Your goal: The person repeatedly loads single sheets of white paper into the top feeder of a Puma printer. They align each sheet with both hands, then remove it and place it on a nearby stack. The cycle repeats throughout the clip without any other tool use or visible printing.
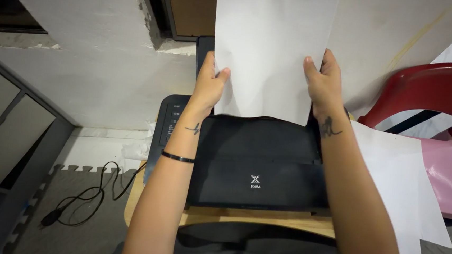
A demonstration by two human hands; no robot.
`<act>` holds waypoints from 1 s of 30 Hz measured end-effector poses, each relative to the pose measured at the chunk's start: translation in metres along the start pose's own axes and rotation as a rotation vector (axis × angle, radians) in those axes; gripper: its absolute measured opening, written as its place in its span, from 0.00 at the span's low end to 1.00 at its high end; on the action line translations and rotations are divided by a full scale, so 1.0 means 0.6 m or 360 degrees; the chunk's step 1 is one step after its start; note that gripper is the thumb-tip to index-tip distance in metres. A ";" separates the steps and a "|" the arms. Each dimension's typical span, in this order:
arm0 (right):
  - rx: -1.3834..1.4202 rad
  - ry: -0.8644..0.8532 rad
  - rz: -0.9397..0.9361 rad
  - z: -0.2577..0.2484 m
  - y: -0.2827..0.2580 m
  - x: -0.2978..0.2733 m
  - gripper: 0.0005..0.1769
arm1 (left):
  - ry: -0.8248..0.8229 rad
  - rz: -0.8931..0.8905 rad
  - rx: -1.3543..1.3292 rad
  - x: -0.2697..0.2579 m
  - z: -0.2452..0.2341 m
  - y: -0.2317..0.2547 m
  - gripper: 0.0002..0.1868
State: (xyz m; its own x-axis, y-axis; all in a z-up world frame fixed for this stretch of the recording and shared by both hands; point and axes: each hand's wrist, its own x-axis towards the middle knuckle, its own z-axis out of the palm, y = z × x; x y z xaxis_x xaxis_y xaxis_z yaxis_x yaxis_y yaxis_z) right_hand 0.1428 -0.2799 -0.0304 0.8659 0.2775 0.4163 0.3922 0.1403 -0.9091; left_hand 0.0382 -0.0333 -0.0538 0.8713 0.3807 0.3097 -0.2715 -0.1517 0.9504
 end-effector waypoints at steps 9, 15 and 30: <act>0.0073 0.0052 -0.0197 0.026 0.007 -0.003 0.11 | 0.0070 0.0161 -0.0056 0.016 -0.015 -0.029 0.21; 0.0209 -0.0011 -0.0146 0.035 0.017 -0.006 0.12 | 0.0069 0.0182 -0.0034 0.020 -0.033 -0.042 0.23; 0.0189 0.0027 -0.0186 -0.001 0.028 0.001 0.08 | -0.0340 -0.0227 0.1004 -0.028 -0.060 0.028 0.19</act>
State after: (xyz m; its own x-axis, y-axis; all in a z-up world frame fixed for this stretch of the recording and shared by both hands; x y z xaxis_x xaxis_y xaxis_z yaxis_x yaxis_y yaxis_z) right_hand 0.1501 -0.2782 -0.0456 0.8220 0.2370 0.5179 0.4518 0.2823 -0.8463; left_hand 0.0042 -0.0095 -0.0424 0.9601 0.2576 0.1087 0.0857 -0.6411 0.7626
